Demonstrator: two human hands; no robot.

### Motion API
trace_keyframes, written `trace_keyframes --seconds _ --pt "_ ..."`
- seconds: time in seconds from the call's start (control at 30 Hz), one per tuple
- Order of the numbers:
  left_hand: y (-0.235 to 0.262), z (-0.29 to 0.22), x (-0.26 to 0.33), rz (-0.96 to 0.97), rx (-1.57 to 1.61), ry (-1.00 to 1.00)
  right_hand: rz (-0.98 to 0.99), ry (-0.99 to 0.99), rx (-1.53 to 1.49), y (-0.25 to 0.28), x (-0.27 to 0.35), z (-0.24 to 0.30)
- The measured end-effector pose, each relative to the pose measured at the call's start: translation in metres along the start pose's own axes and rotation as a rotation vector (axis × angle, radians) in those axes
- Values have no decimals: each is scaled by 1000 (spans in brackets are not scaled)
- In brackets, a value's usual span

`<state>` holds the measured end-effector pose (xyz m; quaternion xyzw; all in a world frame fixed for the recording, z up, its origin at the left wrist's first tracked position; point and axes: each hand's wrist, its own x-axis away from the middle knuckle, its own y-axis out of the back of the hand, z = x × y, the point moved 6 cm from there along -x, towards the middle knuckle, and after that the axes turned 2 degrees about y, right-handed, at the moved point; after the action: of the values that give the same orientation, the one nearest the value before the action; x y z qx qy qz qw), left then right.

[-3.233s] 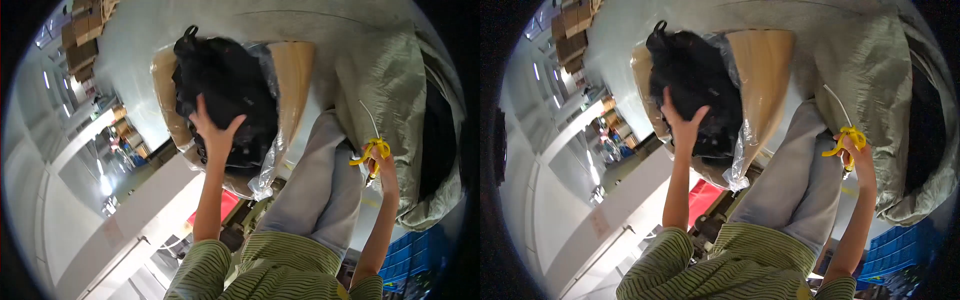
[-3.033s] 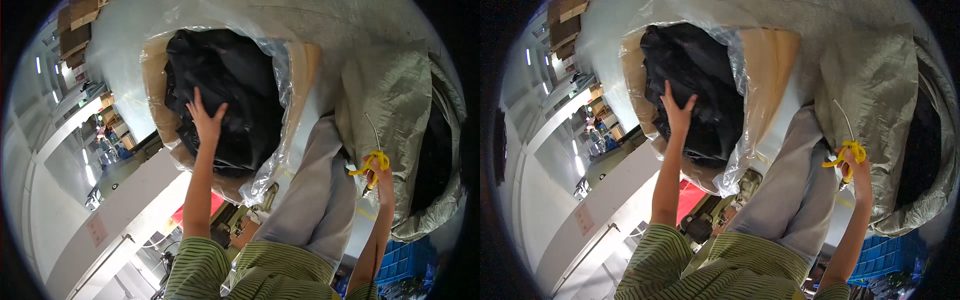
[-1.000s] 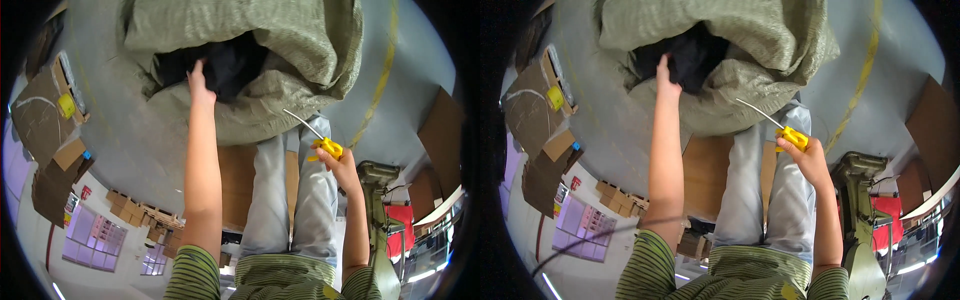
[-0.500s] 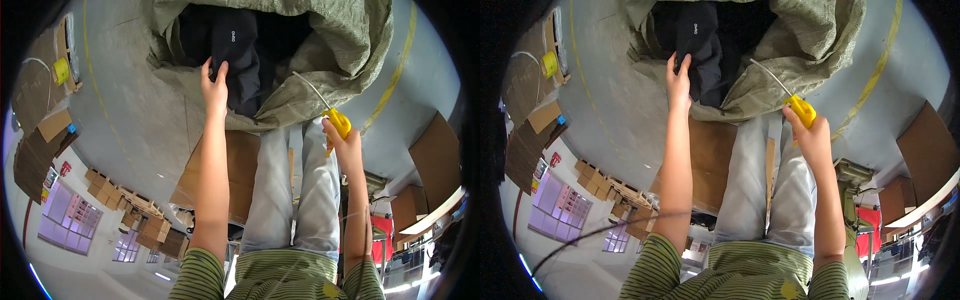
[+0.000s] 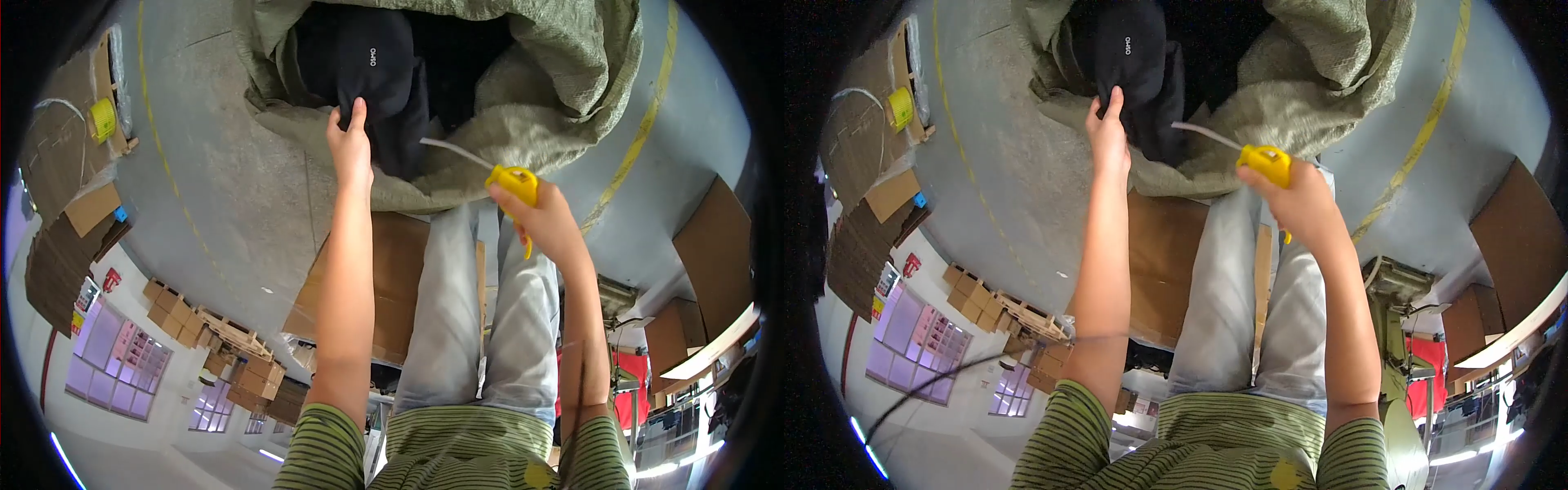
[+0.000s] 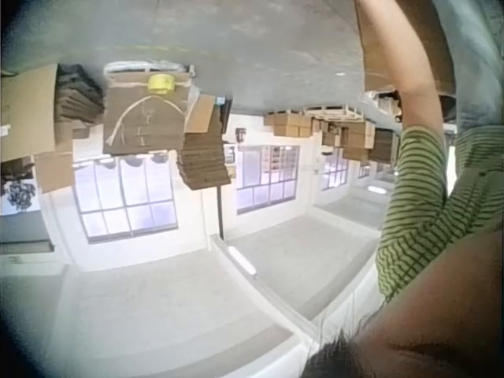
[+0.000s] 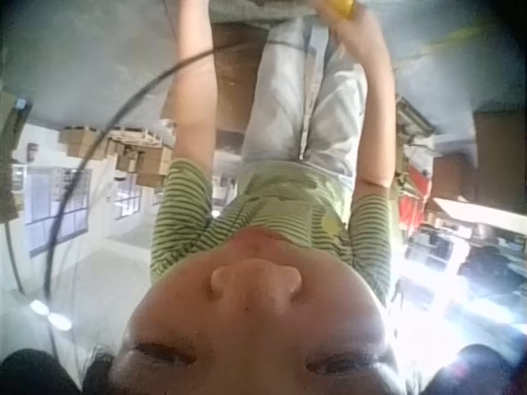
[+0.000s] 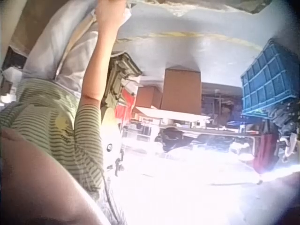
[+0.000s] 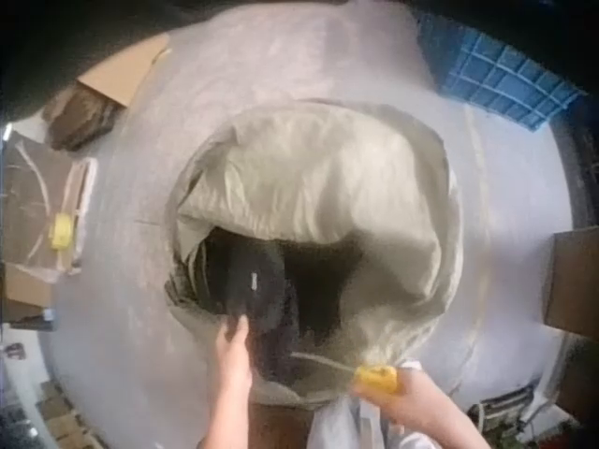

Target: The recorder is taking black padded knee protectors out of a large woven sack, blowing off dust with an air nozzle, and placing them into a bin.

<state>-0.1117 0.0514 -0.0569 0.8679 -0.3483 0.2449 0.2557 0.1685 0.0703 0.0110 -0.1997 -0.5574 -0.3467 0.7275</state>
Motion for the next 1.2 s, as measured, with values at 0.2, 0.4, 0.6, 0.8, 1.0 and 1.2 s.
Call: trace_keyframes --seconds 0.2,0.4,0.6,0.8,1.0,1.2 --pt "20 1 -6 -97 22 -27 83 46 70 -12 1 13" --pt "30 19 -14 34 416 200 64 53 89 -13 -5 13" --pt "14 31 -1 454 625 203 115 119 51 -17 -7 8" --pt "16 53 -12 439 572 237 85 87 33 -6 -6 6" --pt "10 41 -28 483 366 -105 210 133 -83 -12 -3 -2" --pt "7 80 -30 210 650 253 31 181 -207 -4 -12 -19"
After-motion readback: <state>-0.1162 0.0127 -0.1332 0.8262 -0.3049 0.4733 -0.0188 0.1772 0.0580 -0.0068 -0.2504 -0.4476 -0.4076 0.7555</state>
